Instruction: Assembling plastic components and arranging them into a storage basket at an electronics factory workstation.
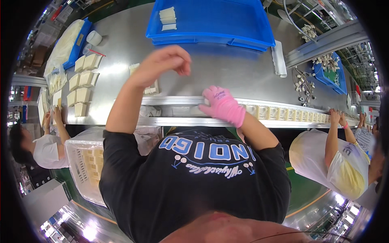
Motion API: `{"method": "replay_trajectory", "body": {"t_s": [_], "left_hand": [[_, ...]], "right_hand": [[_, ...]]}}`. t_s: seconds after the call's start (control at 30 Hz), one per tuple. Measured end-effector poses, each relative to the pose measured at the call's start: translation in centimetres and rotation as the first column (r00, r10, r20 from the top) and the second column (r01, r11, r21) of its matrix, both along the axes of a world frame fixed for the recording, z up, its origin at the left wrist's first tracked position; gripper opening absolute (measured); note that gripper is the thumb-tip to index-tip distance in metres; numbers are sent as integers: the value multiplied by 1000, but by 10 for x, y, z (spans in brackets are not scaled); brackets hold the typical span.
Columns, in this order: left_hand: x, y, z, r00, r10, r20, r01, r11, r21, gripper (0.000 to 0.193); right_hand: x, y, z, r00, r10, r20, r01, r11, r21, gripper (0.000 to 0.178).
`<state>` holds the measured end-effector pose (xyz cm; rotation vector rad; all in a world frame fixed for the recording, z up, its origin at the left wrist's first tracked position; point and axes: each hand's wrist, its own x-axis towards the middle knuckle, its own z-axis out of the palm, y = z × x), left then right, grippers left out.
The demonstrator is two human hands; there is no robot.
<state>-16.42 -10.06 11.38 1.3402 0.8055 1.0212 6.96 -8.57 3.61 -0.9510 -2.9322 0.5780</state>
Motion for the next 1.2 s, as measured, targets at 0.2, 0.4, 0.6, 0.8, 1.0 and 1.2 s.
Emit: {"method": "replay_trajectory", "body": {"t_s": [0.2,0.4,0.6,0.8,1.0,1.2], "left_hand": [[17,-65,110,799,-206,565,-189,806,561,27],[102,-98,102,757,-310,575,-79,830,552,27],[82,-102,83,710,-412,571,49,838,543,26],[121,-47,84,658,-517,548,200,821,535,26],[134,-31,90,612,-588,530,319,796,514,26],[162,-29,94,526,-673,520,436,738,514,26]], "right_hand": [[-18,-15,-12,997,83,-11,-80,988,129,38],[-8,3,-4,997,41,-69,-28,982,185,37],[-1,-4,-5,999,-28,33,25,995,94,36],[1,-14,3,992,-32,-125,50,987,152,31],[3,-10,-17,996,-73,-55,81,984,158,43],[11,10,-8,1000,12,-29,-8,988,155,36]]}}
